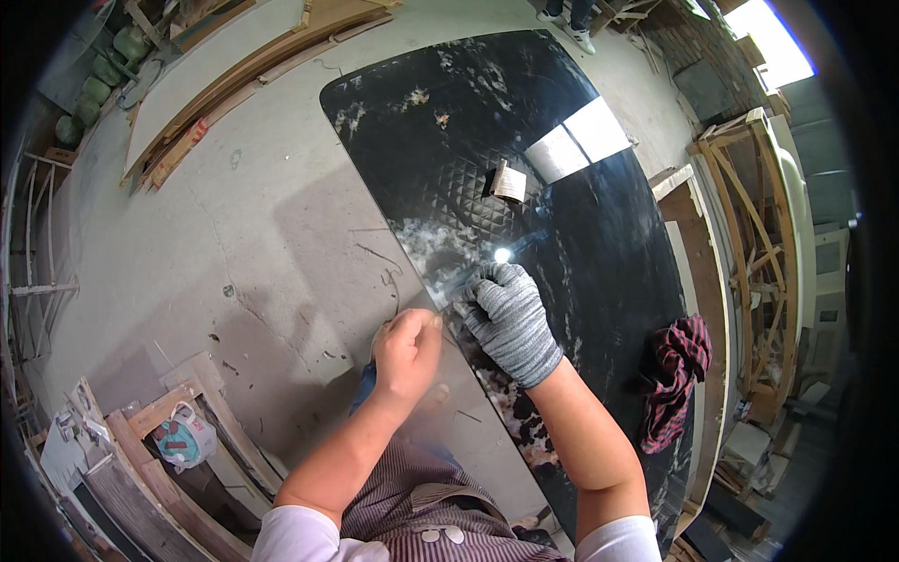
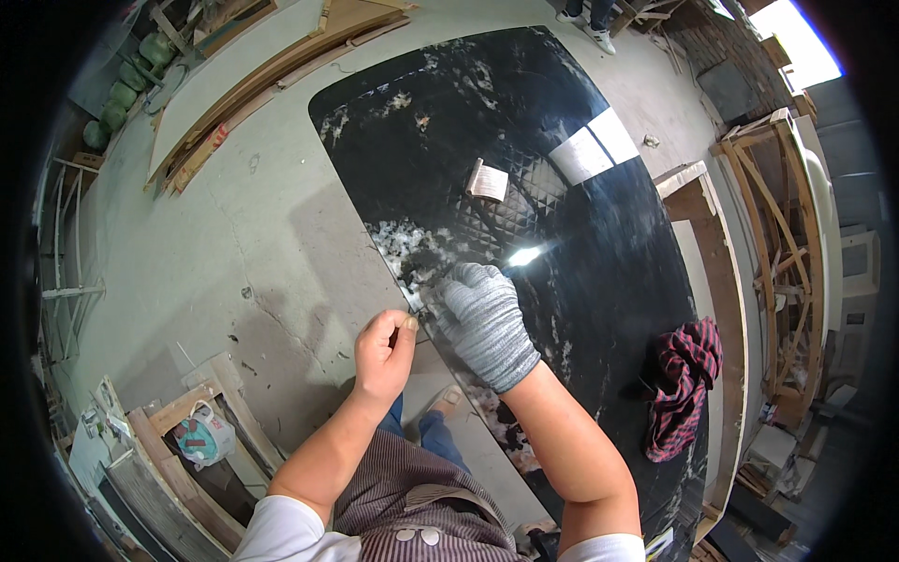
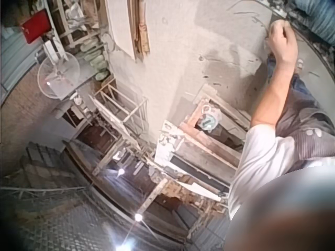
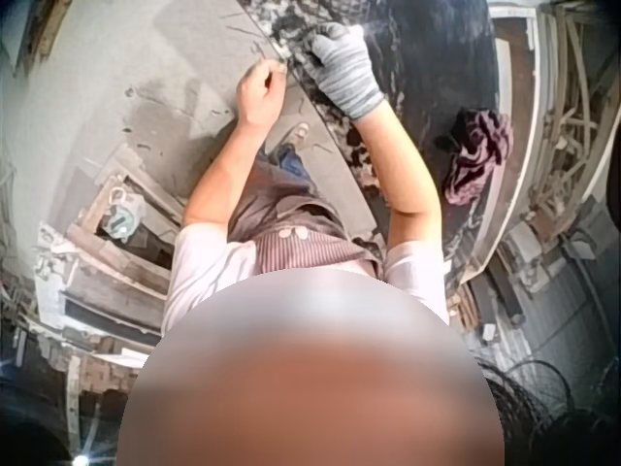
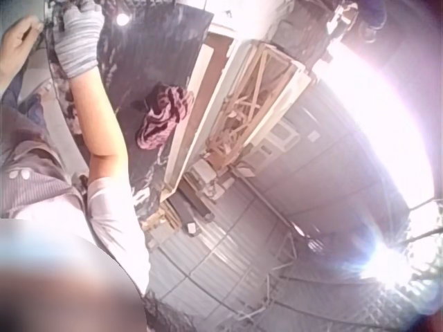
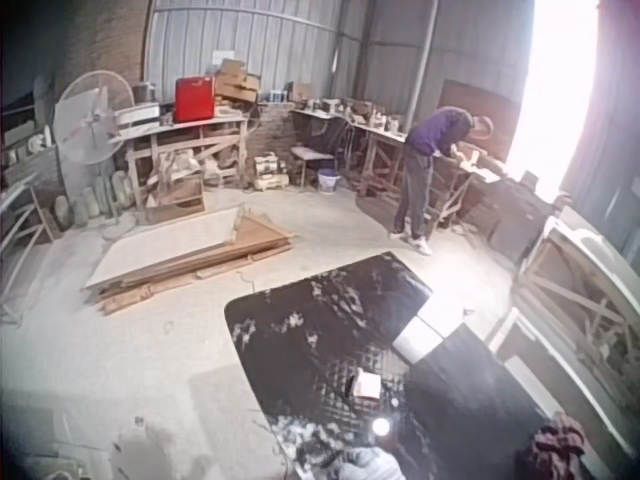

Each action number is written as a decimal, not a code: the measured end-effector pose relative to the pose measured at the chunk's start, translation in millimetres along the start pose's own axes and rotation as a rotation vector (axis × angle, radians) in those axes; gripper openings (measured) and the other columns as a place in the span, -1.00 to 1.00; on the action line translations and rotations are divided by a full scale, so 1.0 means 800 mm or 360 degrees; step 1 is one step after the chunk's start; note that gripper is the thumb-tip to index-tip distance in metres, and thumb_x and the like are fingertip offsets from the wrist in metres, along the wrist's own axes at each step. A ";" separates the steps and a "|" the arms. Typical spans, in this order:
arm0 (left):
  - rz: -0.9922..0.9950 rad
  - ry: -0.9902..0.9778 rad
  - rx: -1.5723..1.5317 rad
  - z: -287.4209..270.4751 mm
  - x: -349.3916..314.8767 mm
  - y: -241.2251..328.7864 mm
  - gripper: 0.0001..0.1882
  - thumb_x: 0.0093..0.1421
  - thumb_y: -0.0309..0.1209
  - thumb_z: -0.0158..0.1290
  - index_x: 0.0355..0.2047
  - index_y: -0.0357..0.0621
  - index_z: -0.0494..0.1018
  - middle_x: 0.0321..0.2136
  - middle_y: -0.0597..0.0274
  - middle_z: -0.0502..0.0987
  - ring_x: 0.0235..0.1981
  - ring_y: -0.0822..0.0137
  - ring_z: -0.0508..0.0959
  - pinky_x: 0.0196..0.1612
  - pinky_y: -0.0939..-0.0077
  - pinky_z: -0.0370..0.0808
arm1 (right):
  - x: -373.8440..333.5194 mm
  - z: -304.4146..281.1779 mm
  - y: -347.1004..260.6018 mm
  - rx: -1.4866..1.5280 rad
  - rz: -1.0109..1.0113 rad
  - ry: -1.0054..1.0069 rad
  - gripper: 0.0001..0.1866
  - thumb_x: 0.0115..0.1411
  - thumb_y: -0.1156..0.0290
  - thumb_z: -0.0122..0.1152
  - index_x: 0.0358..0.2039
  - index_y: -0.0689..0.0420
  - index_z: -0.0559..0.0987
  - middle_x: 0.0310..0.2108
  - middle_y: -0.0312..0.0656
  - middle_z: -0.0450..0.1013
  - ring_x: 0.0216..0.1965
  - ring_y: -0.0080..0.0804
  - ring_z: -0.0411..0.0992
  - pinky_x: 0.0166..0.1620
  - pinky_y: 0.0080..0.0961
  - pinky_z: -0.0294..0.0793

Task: The person applies a dark substance to a large black tabletop using a yellow brush and a small white card, then scrapes the surface with a metal tool. The person works methodically across the tabletop while another worker is visible in the background.

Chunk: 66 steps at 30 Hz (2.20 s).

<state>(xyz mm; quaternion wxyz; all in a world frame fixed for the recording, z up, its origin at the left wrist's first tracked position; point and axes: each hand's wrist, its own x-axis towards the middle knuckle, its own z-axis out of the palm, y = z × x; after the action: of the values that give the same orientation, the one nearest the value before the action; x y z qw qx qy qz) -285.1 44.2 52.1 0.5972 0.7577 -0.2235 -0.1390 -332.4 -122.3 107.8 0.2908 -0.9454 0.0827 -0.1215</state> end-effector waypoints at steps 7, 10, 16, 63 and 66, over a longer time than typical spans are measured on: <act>0.0003 -0.0016 -0.0029 0.007 -0.020 -0.001 -0.93 0.23 -0.57 0.10 -0.40 -0.25 0.45 -0.56 0.19 0.44 -0.58 0.32 0.40 -0.48 0.44 0.36 | -0.021 -0.004 0.001 0.0052 -0.0015 0.0004 -0.75 -0.14 0.45 0.36 -0.37 0.17 0.59 -0.34 -0.02 0.48 -0.28 0.05 0.46 -0.20 -0.09 0.46; 0.0061 -0.0043 -0.0053 0.010 -0.027 0.001 -0.90 0.28 -0.61 0.07 -0.39 -0.24 0.40 -0.60 0.37 0.33 -0.58 0.55 0.24 -0.51 0.58 0.26 | -0.032 -0.004 0.003 -0.0010 0.0005 -0.0025 -0.71 -0.16 0.46 0.36 -0.34 0.17 0.59 -0.31 -0.01 0.48 -0.25 0.07 0.46 -0.16 -0.09 0.46; 0.0088 -0.0072 -0.0052 0.014 -0.041 0.002 -0.90 0.29 -0.60 0.08 -0.39 -0.24 0.40 -0.60 0.37 0.34 -0.57 0.55 0.25 -0.51 0.58 0.26 | -0.049 -0.007 0.004 0.0063 0.0014 -0.0056 -0.72 -0.15 0.43 0.35 -0.34 0.15 0.60 -0.32 -0.02 0.48 -0.26 0.04 0.45 -0.17 -0.10 0.45; -0.0075 -0.0311 -0.0047 0.046 -0.168 0.041 -0.96 0.24 -0.55 0.08 -0.33 -0.28 0.47 -0.45 0.02 0.52 -0.45 0.10 0.53 -0.35 0.39 0.46 | -0.198 -0.033 0.000 0.0023 -0.0054 0.0101 -0.73 -0.11 0.41 0.39 -0.35 0.18 0.61 -0.34 -0.02 0.48 -0.28 0.04 0.46 -0.22 -0.12 0.46; -0.0107 -0.0326 -0.0054 0.048 -0.174 0.042 -0.96 0.24 -0.55 0.09 -0.33 -0.28 0.48 -0.45 0.02 0.52 -0.45 0.09 0.53 -0.35 0.38 0.46 | -0.204 -0.039 -0.005 0.0004 0.0007 0.0025 -0.71 -0.12 0.36 0.39 -0.33 0.17 0.62 -0.31 -0.02 0.48 -0.25 0.04 0.47 -0.21 -0.10 0.46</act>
<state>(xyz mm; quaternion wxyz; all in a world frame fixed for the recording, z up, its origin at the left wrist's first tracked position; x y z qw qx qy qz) -429.3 75.9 67.0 0.5790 0.7363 -0.2554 -0.2395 -496.8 -98.5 105.3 0.2917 -0.9439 0.0869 -0.1283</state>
